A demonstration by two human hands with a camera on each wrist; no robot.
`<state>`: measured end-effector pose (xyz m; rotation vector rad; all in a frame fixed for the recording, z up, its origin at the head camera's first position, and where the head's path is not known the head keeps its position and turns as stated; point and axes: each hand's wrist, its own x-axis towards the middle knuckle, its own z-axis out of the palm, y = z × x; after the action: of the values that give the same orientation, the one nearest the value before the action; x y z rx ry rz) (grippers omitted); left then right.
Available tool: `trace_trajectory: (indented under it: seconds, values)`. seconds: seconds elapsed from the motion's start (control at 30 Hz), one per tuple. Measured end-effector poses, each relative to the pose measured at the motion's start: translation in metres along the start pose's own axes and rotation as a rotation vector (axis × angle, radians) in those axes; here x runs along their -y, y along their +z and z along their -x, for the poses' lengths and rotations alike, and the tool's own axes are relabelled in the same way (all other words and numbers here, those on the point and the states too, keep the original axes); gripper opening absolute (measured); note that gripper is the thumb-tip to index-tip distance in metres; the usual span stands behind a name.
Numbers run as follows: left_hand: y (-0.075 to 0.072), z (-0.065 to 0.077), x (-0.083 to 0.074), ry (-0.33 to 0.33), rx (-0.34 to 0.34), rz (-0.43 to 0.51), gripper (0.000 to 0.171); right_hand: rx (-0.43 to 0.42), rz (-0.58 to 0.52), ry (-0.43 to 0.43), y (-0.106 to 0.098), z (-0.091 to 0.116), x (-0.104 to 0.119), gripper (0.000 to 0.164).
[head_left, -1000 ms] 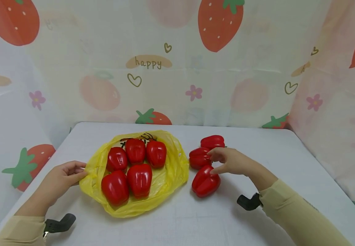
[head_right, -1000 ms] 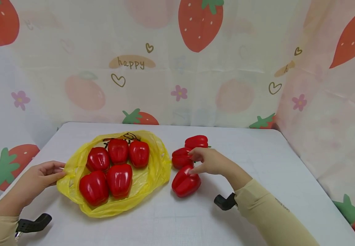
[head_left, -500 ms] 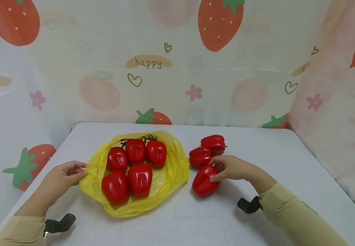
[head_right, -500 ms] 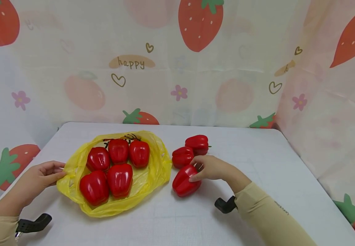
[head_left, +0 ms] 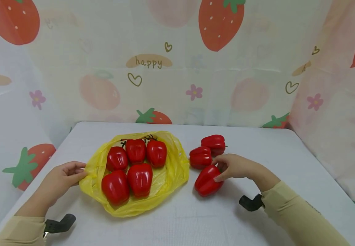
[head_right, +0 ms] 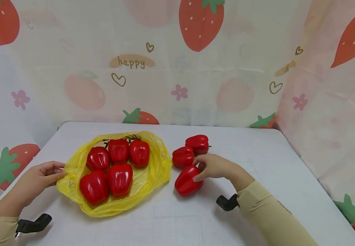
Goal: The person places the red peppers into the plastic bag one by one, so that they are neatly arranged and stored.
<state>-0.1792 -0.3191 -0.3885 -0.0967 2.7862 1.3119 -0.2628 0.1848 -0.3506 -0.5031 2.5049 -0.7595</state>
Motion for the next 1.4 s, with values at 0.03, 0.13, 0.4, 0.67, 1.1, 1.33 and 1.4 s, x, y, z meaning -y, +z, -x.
trace_trajectory:
  seconds: [0.03,0.13,0.4,0.67,1.1,1.33,1.4]
  values:
    - [0.000,0.000,0.000,-0.001,0.001,0.001,0.054,0.001,0.002,-0.005,-0.001,0.000,-0.001,0.045]
    - [0.000,0.000,0.000,-0.003,0.001,0.004,0.054,0.008,0.002,-0.008,-0.006,0.001,-0.002,0.045]
    - [0.000,0.000,-0.001,-0.005,0.000,0.000,0.054,0.042,0.017,0.003,-0.021,0.001,-0.013,0.042]
    - [0.002,-0.001,0.000,-0.008,-0.003,-0.007,0.053,0.048,0.006,0.009,-0.032,-0.004,-0.022,0.048]
    - [0.001,-0.002,-0.002,0.001,-0.003,-0.013,0.053,0.040,-0.071,-0.030,-0.033,-0.004,-0.023,0.048]
    - [0.000,-0.002,-0.003,0.006,0.000,-0.015,0.053,0.045,-0.058,-0.121,-0.028,-0.003,-0.024,0.048]
    - [0.000,-0.002,-0.002,0.006,0.001,-0.014,0.053,0.035,-0.073,-0.127,-0.026,-0.003,-0.025,0.049]
